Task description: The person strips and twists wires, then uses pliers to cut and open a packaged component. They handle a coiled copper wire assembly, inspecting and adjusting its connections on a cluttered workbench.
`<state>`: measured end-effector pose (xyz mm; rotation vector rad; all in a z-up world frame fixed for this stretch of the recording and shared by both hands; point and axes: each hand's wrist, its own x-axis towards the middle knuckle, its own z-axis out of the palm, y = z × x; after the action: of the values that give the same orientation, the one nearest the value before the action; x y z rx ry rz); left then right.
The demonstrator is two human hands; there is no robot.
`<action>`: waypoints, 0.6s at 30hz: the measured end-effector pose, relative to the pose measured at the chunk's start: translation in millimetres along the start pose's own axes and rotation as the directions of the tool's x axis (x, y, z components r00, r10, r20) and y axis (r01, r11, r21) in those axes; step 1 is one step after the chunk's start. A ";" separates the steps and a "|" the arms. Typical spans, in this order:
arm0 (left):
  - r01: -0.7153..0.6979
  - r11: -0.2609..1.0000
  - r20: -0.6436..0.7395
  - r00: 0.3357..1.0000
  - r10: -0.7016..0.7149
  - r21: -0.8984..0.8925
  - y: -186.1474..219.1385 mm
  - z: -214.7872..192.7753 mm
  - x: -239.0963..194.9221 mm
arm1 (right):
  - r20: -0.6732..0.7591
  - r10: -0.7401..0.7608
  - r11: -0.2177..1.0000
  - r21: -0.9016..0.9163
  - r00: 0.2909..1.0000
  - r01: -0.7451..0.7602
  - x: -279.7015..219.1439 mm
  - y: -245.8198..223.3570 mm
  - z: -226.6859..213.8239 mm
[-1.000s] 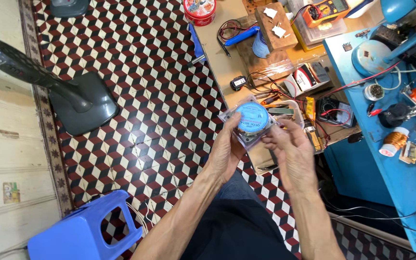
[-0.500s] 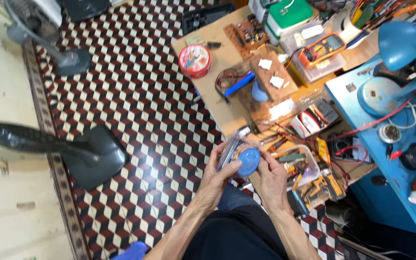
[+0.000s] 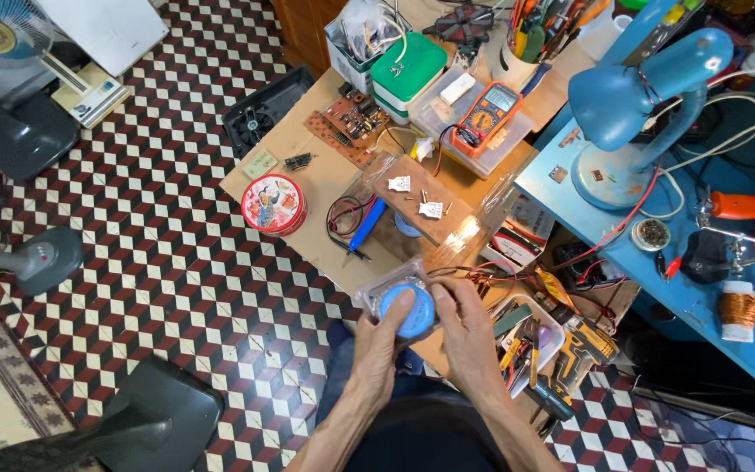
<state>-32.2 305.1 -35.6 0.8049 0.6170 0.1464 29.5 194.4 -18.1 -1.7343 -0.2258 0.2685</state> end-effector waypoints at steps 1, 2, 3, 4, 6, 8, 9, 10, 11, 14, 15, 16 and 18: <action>0.026 0.999 0.014 1.000 -0.026 0.021 2.6 5.5 6.8 | -0.025 0.170 0.983 0.069 0.985 -0.168 8.0 0.3 -3.0; 0.051 0.998 0.028 0.998 -0.052 0.043 5.7 10.2 13.5 | -0.037 0.335 0.934 0.143 0.941 -0.327 15.9 1.6 -3.7; 0.081 0.994 0.049 0.995 -0.085 0.069 11.1 14.5 23.1 | -0.087 0.332 0.939 0.129 0.939 -0.320 23.2 3.2 -3.0; 0.100 0.992 0.085 0.991 -0.106 0.075 17.6 17.1 34.6 | -0.136 0.329 0.942 0.115 0.935 -0.315 30.2 5.8 -2.3; 0.148 0.985 0.156 0.975 -0.160 0.085 26.1 19.7 57.2 | -0.206 0.286 0.958 0.056 0.936 -0.281 46.0 15.7 -2.2; 0.157 0.977 0.171 0.969 -0.180 0.143 33.9 18.4 84.8 | -0.228 0.216 0.973 -0.029 0.950 -0.228 64.1 27.8 2.3; 0.158 0.973 0.179 0.966 -0.188 0.168 37.6 15.6 98.2 | -0.242 0.212 0.973 -0.035 0.947 -0.227 73.4 34.5 7.1; 0.188 0.959 0.169 0.959 -0.226 0.214 44.1 9.7 107.5 | -0.257 0.208 0.973 -0.041 0.944 -0.226 82.6 39.7 14.2; 0.197 0.947 0.179 0.953 -0.246 0.254 52.8 9.0 123.0 | -0.278 0.179 0.978 -0.056 0.944 -0.202 99.6 42.3 18.5; 0.237 0.948 0.218 0.934 -0.282 0.210 82.8 17.2 162.0 | -0.295 0.208 0.970 -0.064 0.933 -0.236 135.3 35.3 37.6; 0.260 0.952 0.224 0.930 -0.293 0.165 92.7 19.2 172.6 | -0.303 0.231 0.967 -0.035 0.925 -0.253 148.8 32.5 43.9; 0.253 0.946 0.225 0.928 -0.297 0.205 102.9 21.2 186.2 | -0.310 0.255 0.963 -0.006 0.916 -0.270 159.6 29.3 51.3; 0.244 0.927 0.209 0.928 -0.309 0.284 122.1 22.4 208.1 | -0.315 0.230 0.967 -0.032 0.921 -0.252 183.4 22.9 58.7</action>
<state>163.2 448.4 -32.5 0.9555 0.5091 -0.2988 186.5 300.1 -60.3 -1.8502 0.2127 0.1643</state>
